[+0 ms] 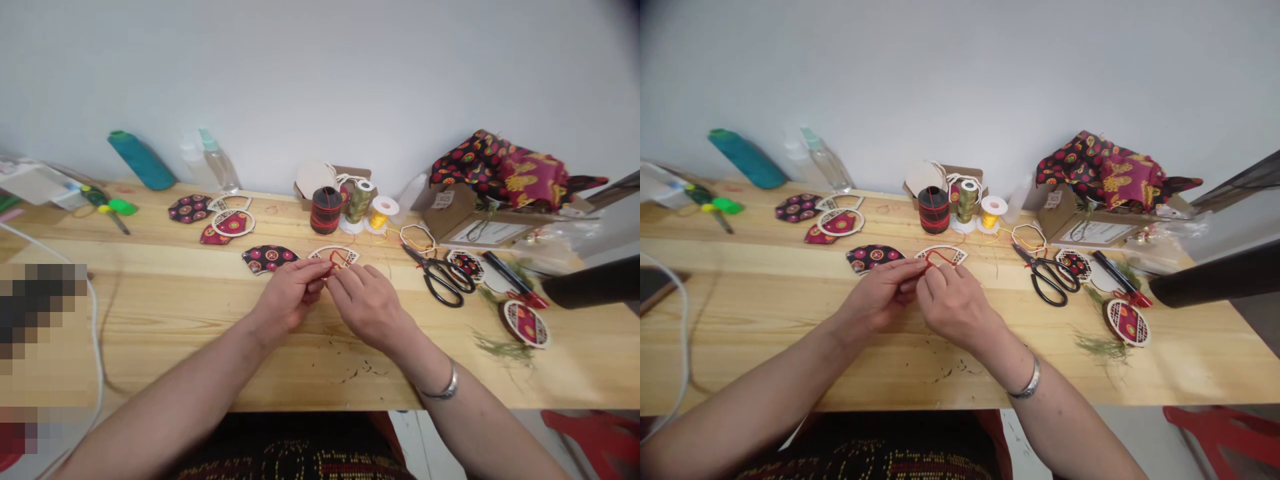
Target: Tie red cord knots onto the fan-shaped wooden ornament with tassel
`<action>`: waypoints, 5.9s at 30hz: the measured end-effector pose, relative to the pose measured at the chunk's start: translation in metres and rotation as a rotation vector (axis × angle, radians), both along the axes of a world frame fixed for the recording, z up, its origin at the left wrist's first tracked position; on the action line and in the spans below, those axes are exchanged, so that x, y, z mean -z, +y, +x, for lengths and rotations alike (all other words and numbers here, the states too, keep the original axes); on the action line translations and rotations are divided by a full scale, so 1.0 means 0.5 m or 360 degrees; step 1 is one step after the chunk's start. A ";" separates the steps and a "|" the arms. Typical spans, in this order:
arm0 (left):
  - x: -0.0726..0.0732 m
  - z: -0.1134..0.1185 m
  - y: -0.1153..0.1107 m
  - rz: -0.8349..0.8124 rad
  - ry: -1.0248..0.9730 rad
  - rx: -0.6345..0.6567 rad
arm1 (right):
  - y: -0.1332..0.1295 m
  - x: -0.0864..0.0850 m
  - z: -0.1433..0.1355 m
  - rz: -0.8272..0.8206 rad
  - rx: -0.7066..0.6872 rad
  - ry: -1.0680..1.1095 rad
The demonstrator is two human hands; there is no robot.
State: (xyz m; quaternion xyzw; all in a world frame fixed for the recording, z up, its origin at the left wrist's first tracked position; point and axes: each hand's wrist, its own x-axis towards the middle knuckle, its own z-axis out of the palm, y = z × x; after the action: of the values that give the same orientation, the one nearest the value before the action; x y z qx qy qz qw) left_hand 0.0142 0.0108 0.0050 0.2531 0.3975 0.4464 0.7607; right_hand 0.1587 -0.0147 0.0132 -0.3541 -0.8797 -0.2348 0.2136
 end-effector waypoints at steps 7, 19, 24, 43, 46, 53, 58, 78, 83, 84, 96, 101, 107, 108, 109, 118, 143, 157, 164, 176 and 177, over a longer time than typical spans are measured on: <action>-0.002 0.001 0.000 0.0027 0.0074 -0.0027 | 0.011 -0.002 0.014 -0.0508 0.0052 0.1065; -0.009 0.013 -0.010 0.0222 0.0466 0.0142 | 0.033 0.010 0.004 -0.1977 0.0248 0.2417; -0.008 0.012 -0.012 0.0301 0.0525 0.0172 | 0.035 0.010 0.005 -0.1910 0.0300 0.2578; -0.005 0.008 -0.007 0.0331 0.0526 0.0099 | 0.035 0.007 0.013 -0.2170 0.0158 0.2249; -0.006 0.008 -0.008 0.0306 0.0505 0.0097 | 0.037 0.007 0.013 -0.2131 0.0200 0.2286; -0.010 0.009 -0.009 0.0254 0.0409 0.0108 | 0.040 0.007 0.009 -0.1917 0.0263 0.2280; -0.007 0.008 -0.010 0.0238 0.0340 0.0130 | 0.040 0.012 0.009 -0.1599 0.0224 0.2070; -0.008 0.008 -0.011 0.0394 0.0707 0.0147 | 0.043 0.011 0.017 -0.1607 0.0404 0.2079; -0.010 0.011 -0.014 0.0739 0.0981 0.0140 | 0.042 0.007 0.014 -0.1978 0.0309 0.2433; -0.010 0.012 -0.014 0.0793 0.1021 0.0130 | 0.041 0.005 0.013 -0.2040 0.0283 0.2493; -0.010 0.005 -0.013 0.0610 0.1052 0.0094 | 0.037 -0.002 0.011 -0.2251 0.0144 0.2643; -0.020 0.004 -0.013 0.0386 0.0667 0.0030 | 0.040 0.005 0.011 -0.2009 0.0264 0.2430; -0.019 0.012 -0.018 0.0518 0.0551 0.0305 | 0.040 0.006 0.008 -0.1892 0.0301 0.2237; -0.016 0.012 -0.017 0.0553 0.0583 0.0316 | 0.040 0.007 0.008 -0.1887 0.0303 0.2229; -0.014 0.011 -0.017 0.0589 0.0624 0.0320 | 0.040 0.007 0.008 -0.1886 0.0307 0.2220; -0.013 0.005 -0.013 0.0629 0.0866 0.0179 | 0.038 0.001 0.006 -0.2014 0.0320 0.2334; -0.016 0.007 -0.012 0.0440 0.0821 0.0002 | 0.040 -0.010 0.024 -0.1989 0.0364 0.2020; -0.005 0.004 -0.004 0.0400 0.0741 -0.0069 | 0.010 -0.016 0.023 -0.1248 0.0333 0.1309; -0.008 0.004 -0.003 0.0182 0.0423 -0.0076 | -0.010 0.008 0.004 -0.0567 0.0236 0.0384; -0.006 0.002 -0.001 0.0049 0.0223 -0.0036 | -0.002 -0.005 0.010 -0.0691 -0.0098 0.0936; -0.007 0.003 -0.002 0.0071 0.0241 -0.0042 | 0.004 -0.005 0.012 -0.0761 0.0021 0.1175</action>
State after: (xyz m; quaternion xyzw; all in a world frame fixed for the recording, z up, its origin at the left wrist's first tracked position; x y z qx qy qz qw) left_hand 0.0158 0.0100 0.0083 0.2978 0.4470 0.4448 0.7167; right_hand 0.1649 -0.0126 0.0157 -0.4594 -0.7718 0.1162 0.4241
